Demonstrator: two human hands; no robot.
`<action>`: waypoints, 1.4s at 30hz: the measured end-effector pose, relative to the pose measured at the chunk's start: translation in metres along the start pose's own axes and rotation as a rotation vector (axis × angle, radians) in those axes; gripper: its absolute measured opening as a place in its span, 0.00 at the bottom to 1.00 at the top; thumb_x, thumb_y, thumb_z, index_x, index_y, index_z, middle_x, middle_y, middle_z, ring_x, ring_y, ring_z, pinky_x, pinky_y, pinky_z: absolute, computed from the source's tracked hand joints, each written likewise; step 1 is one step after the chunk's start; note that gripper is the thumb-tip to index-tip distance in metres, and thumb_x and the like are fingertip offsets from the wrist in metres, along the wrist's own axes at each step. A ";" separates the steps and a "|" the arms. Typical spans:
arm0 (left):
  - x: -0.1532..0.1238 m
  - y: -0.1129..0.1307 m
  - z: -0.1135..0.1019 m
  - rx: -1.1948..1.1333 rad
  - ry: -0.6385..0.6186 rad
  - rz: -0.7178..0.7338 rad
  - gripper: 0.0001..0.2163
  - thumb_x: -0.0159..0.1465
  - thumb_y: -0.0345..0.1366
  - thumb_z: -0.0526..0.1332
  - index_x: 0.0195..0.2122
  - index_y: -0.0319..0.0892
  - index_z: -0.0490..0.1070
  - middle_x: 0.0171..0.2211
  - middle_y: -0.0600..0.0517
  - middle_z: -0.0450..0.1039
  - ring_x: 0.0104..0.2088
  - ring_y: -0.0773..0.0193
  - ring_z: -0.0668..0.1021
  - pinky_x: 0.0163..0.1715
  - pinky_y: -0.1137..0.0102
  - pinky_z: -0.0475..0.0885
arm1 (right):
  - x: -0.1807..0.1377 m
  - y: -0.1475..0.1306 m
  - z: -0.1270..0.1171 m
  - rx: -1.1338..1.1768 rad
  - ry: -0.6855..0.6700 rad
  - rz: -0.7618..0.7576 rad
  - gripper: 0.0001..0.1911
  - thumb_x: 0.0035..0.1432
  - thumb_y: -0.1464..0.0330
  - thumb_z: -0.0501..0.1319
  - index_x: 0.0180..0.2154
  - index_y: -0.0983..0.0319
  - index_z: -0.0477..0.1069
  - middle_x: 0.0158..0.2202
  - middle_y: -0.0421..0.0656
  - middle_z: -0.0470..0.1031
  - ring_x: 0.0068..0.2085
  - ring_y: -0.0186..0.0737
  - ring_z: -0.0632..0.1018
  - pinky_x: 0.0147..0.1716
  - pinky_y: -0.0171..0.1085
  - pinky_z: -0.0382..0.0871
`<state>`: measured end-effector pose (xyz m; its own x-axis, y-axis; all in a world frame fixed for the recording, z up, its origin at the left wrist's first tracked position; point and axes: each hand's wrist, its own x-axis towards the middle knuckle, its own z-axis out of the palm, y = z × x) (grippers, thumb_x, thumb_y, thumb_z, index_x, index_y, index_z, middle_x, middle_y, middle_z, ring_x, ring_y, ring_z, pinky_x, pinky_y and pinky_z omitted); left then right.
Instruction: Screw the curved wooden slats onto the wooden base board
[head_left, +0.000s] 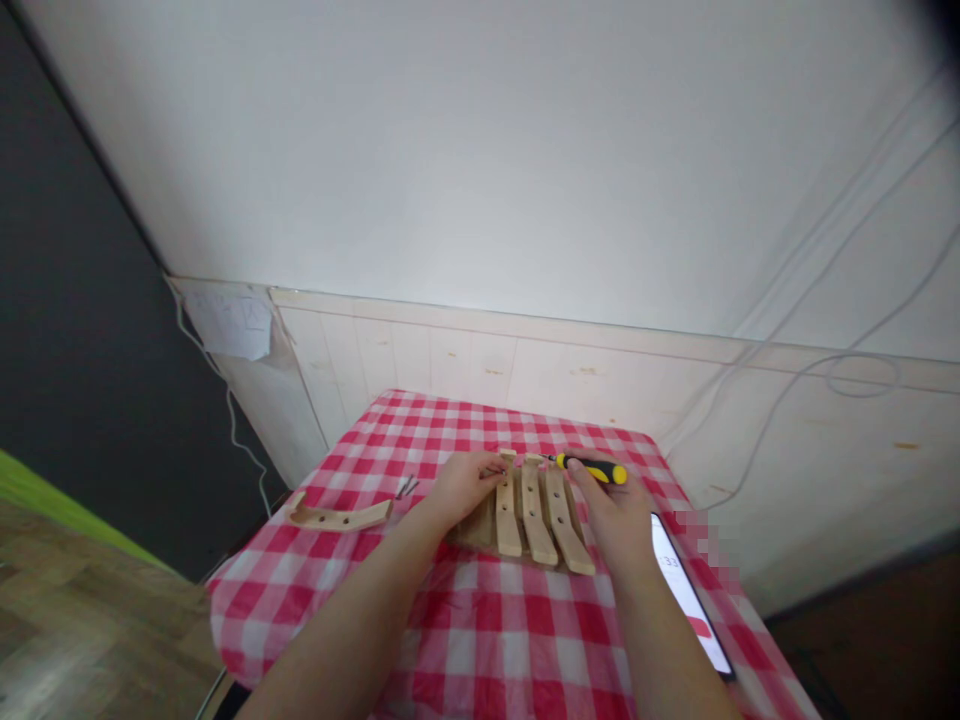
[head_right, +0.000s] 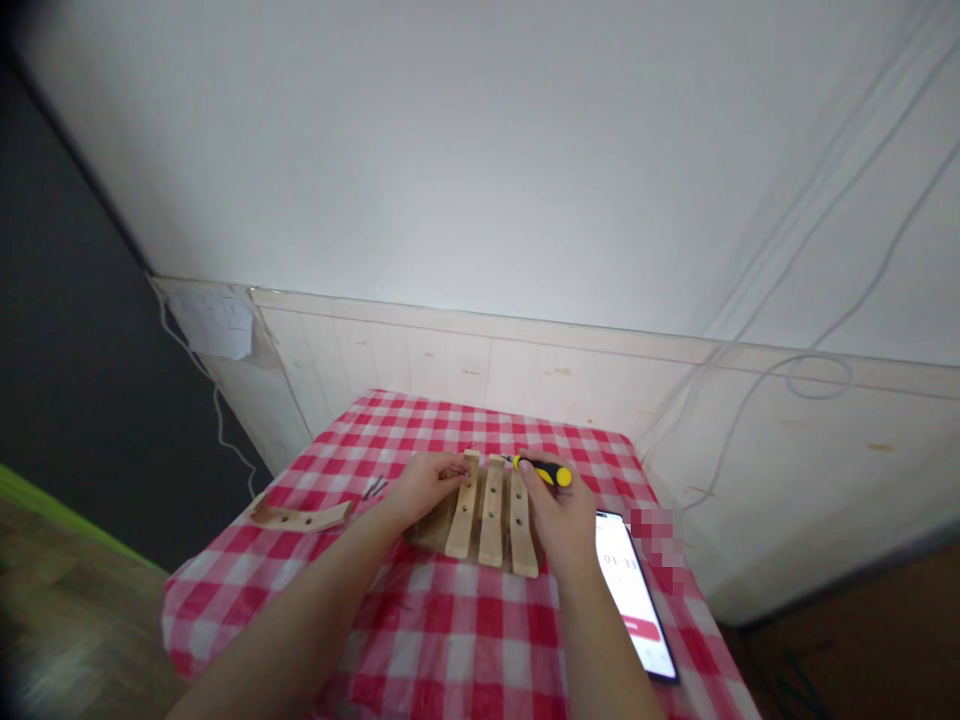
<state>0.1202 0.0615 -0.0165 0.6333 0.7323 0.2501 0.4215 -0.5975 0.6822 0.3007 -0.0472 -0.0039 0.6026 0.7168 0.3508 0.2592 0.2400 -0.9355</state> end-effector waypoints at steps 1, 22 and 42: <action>0.000 -0.001 0.001 -0.002 -0.012 0.010 0.08 0.60 0.35 0.61 0.39 0.44 0.78 0.41 0.53 0.80 0.41 0.62 0.78 0.42 0.71 0.70 | 0.000 -0.001 0.000 0.012 0.007 0.001 0.16 0.51 0.57 0.66 0.37 0.61 0.76 0.38 0.46 0.79 0.41 0.45 0.78 0.45 0.47 0.71; 0.005 -0.013 0.004 -0.045 -0.112 0.077 0.12 0.63 0.35 0.58 0.45 0.47 0.78 0.43 0.52 0.80 0.40 0.61 0.79 0.41 0.69 0.71 | -0.003 -0.004 0.003 -0.070 -0.063 -0.055 0.14 0.52 0.59 0.65 0.36 0.61 0.76 0.38 0.46 0.79 0.41 0.44 0.78 0.45 0.46 0.70; 0.005 -0.022 0.006 -0.205 -0.126 0.052 0.09 0.59 0.33 0.61 0.39 0.40 0.78 0.38 0.50 0.79 0.37 0.62 0.78 0.39 0.70 0.71 | 0.023 -0.024 0.016 0.059 -0.430 0.110 0.17 0.49 0.56 0.67 0.37 0.61 0.77 0.34 0.44 0.80 0.35 0.42 0.79 0.39 0.42 0.72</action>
<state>0.1179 0.0762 -0.0343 0.7322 0.6480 0.2098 0.2535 -0.5452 0.7990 0.2964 -0.0264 0.0259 0.2520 0.9443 0.2119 0.1598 0.1754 -0.9714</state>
